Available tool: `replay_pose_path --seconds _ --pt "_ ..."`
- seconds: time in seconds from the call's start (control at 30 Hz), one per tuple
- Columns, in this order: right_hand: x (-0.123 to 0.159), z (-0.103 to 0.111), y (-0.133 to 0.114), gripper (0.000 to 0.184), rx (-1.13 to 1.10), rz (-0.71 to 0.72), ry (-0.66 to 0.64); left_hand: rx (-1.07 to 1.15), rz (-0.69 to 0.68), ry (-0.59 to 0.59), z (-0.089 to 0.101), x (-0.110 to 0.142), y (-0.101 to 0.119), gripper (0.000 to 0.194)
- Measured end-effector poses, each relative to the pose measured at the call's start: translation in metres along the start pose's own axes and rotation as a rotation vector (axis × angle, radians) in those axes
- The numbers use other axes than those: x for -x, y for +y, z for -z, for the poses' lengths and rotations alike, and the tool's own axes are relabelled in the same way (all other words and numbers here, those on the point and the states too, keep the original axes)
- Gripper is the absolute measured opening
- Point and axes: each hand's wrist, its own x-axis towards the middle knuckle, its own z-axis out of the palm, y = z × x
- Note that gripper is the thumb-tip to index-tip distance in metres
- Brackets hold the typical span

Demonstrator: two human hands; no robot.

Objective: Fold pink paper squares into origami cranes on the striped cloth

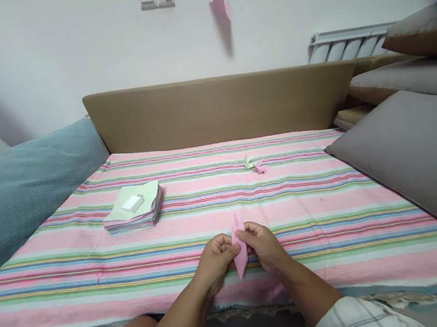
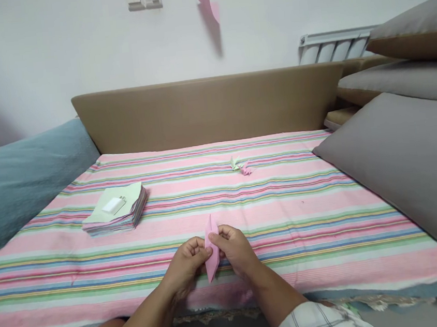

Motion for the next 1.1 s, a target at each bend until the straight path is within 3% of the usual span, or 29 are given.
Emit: replay_pose_path --seconds 0.17,0.27,0.43,0.53,0.67,0.8,0.9,1.0,1.1 --pt "-0.002 0.002 -0.001 0.034 0.075 -0.013 -0.025 -0.048 -0.102 0.081 0.002 -0.004 -0.001 0.04" --pt "-0.003 0.003 -0.001 0.035 0.094 0.027 -0.029 -0.198 -0.163 0.091 0.005 -0.005 0.002 0.035" --pt "-0.008 0.008 0.002 0.031 0.253 0.101 -0.007 -0.927 -0.336 0.117 0.011 0.0 0.013 0.007" --pt "-0.01 0.011 0.004 0.017 0.522 0.156 -0.031 -1.264 -0.335 0.099 0.012 0.002 0.017 0.009" --pt "-0.012 0.014 0.002 0.005 0.922 0.351 -0.052 -1.524 -0.328 0.103 0.012 0.001 0.015 0.014" --pt "-0.013 0.02 0.0 0.007 1.115 0.549 -0.061 -1.593 -0.485 0.113 0.017 -0.004 0.008 0.015" --pt "-0.013 0.026 -0.001 0.012 1.15 0.629 -0.194 -1.54 -0.644 0.024 0.022 -0.008 0.003 0.018" --pt "-0.011 0.032 -0.004 0.017 1.179 0.642 -0.328 -1.447 -0.652 -0.097 0.025 -0.009 0.004 0.022" --pt "-0.008 0.034 -0.008 0.023 1.188 0.605 -0.359 -1.357 -0.596 -0.166 0.025 -0.005 0.012 0.029"
